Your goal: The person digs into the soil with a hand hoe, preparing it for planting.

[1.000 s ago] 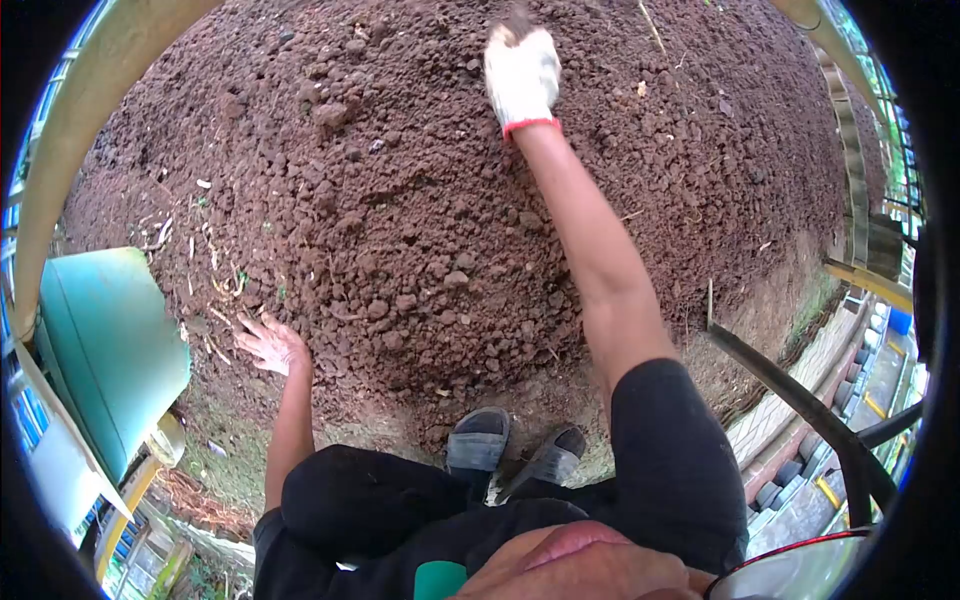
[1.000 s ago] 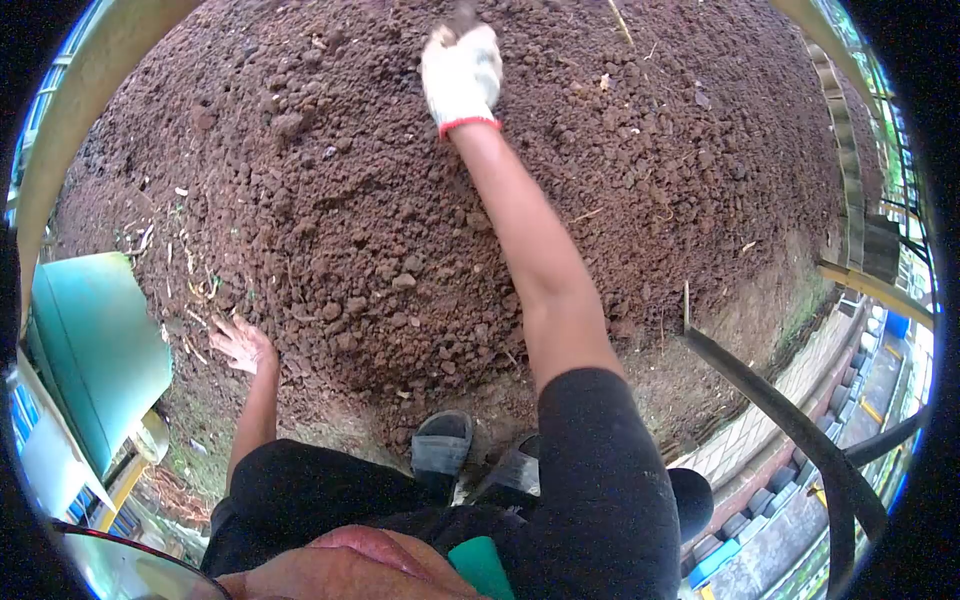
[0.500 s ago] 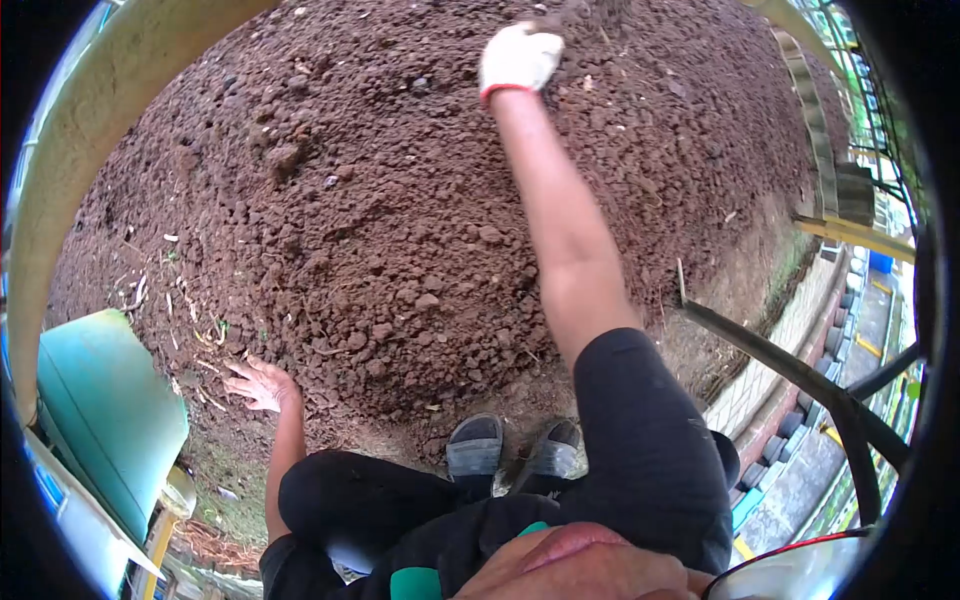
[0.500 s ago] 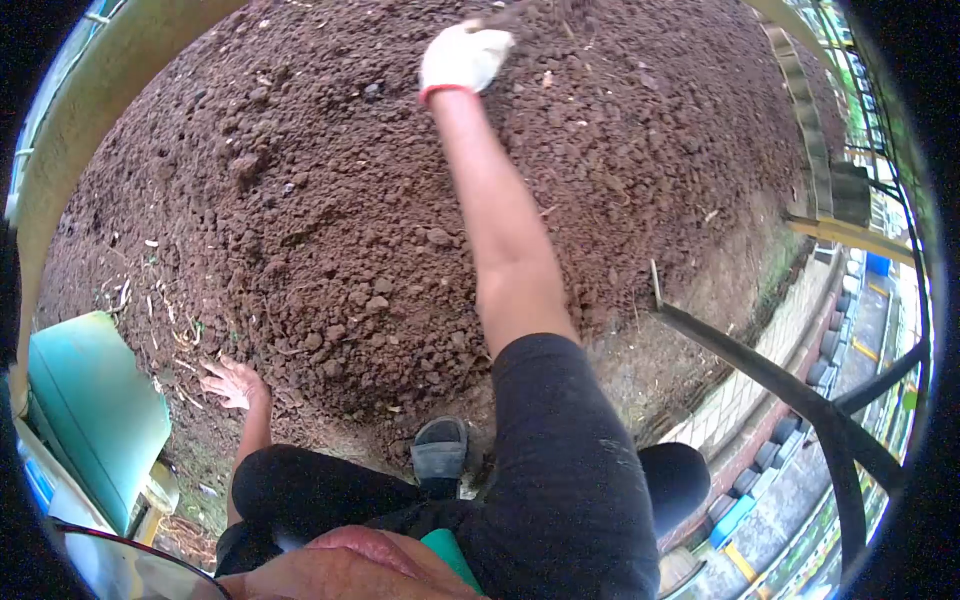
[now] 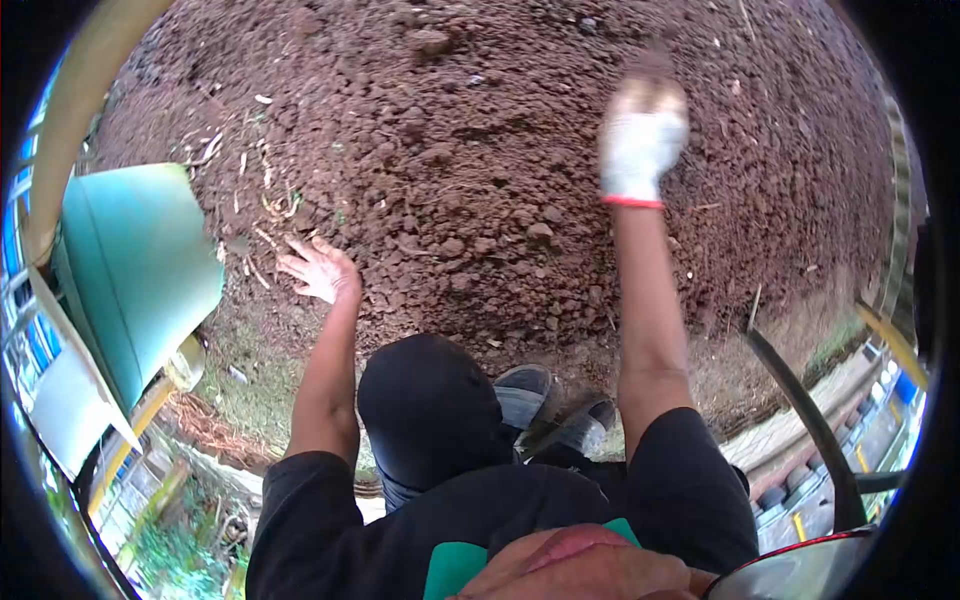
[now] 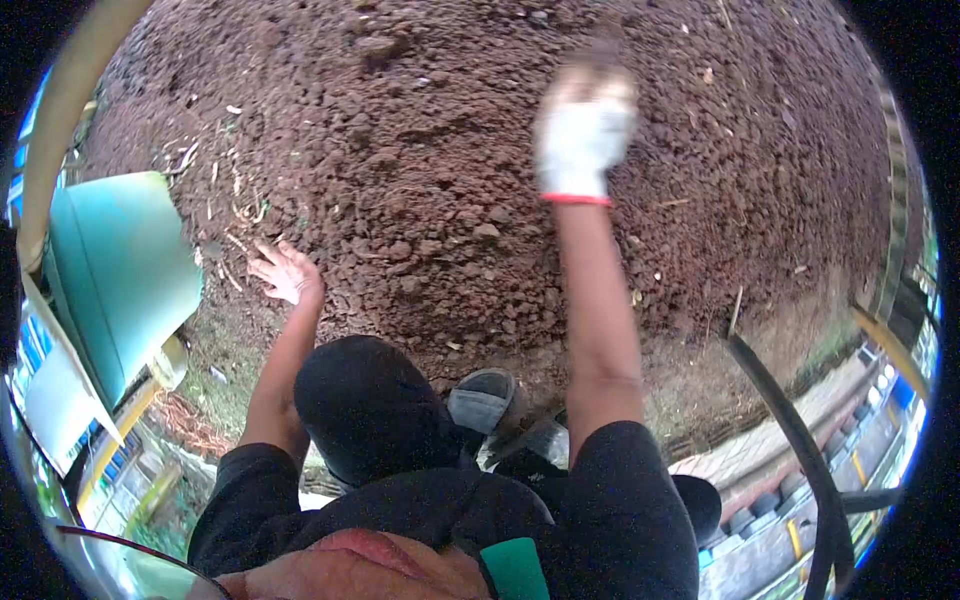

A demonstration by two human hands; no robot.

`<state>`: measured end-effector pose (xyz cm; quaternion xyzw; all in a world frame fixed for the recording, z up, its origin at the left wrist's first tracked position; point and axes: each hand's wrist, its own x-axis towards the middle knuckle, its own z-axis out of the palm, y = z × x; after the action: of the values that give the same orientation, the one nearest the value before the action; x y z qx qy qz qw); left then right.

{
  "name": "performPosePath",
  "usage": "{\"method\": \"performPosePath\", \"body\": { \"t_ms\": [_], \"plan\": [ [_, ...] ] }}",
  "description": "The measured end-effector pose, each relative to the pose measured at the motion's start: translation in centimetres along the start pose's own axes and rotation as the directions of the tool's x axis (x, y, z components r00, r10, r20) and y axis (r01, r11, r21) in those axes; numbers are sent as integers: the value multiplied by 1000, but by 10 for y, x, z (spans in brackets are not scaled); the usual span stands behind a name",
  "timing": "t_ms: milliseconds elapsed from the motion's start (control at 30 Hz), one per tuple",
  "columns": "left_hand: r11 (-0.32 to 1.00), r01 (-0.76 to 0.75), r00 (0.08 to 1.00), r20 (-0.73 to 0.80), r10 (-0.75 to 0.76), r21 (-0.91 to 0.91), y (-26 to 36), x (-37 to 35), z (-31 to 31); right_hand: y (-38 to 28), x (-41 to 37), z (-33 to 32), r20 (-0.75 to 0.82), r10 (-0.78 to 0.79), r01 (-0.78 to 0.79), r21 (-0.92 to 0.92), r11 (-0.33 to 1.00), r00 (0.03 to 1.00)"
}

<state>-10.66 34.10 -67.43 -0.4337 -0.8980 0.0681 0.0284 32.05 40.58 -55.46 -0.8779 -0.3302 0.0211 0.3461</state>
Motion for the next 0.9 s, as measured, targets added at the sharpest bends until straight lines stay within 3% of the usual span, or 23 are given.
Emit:
{"method": "performPosePath", "body": {
  "t_ms": [33, 67, 100, 167, 233, 267, 300, 367, 400, 433, 467, 567, 600, 633, 667, 700, 733, 767, 800, 833, 900],
  "plan": [
    [1000, -13, 1000, 7, 13, -3, -1, -1, 0, -39, -27, 4, 173, -123, 102, 124, 987, 977],
    [1000, -3, 1000, 18, 3, -3, 0, 0, 0, -63, -49, 23, 191, -359, 342, 114, 933, 914],
    [1000, 2, 1000, 28, -1, -25, 1, -1, -3, -88, -64, 37, 373, -375, 297, 252, 921, 848],
    [1000, 19, 999, 45, -19, -9, 5, -1, -8, -126, -91, 64, 483, -424, 354, 234, 905, 766],
    [1000, 10, 999, 53, -9, -25, 4, -2, -10, -139, -91, 94, 492, -443, 406, 186, 895, 750],
    [1000, 11, 998, 57, -9, -25, 4, -1, -10, -136, -83, 98, 618, -297, 258, 155, 954, 728],
    [1000, 6, 998, 64, -5, -24, 5, -2, -12, -128, -78, 81, 560, -241, 199, 136, 971, 793],
    [1000, 3, 999, 45, -2, -20, 3, -1, -8, -119, -87, 46, 577, 34, -84, 59, 995, 816],
    [1000, 2, 999, 47, -2, -8, 1, -1, -8, -95, -107, 43, 521, 101, -237, 201, 950, 848],
    [1000, 8, 999, 43, -7, -12, 5, -1, -8, -90, -113, 47, 446, 95, -225, 250, 942, 890],
    [1000, 3, 1000, 28, -3, -4, 4, -2, -4, -94, -115, 45, 368, 87, -206, 297, 933, 926],
    [1000, -12, 999, -34, 12, -6, 3, -4, -3, -131, -96, 66, 89, -215, 213, 33, 977, 973],
    [1000, -14, 1000, -22, 14, 2, 4, -4, -5, -152, -72, 84, 220, -210, 182, 142, 973, 953],
    [1000, -13, 1000, -8, 13, 12, 4, -4, -5, -181, -53, 102, 290, -137, 101, 136, 986, 947],
    [999, -18, 1000, 14, 18, 40, 2, -3, -3, -197, -36, 133, 272, -212, 163, 191, 968, 939],
    [1000, -17, 996, 87, 16, 8, 5, -3, -12, -210, -26, 152, 122, -274, 220, 337, 915, 954],
    [1000, -12, 995, 102, 10, 22, 7, -1, -13, -221, -6, 174, 327, -269, 179, 282, 943, 906],
    [999, -10, 993, 120, 5, 42, 6, -1, -14, -224, 26, 206, 636, -356, 367, 122, 922, 684],
    [998, -1, 993, 120, -6, 64, 9, -1, -15, -209, 35, 252, 312, -563, 543, 154, 825, 766],
    [998, 2, 993, 119, -9, 60, 9, -1, -14, -191, 37, 287, -47, -700, 700, 107, 706, 713],
    [998, 1, 993, 114, -8, 64, 8, 0, -12, -185, 43, 279, 225, -550, 581, -103, 807, 804]
  ]
}}
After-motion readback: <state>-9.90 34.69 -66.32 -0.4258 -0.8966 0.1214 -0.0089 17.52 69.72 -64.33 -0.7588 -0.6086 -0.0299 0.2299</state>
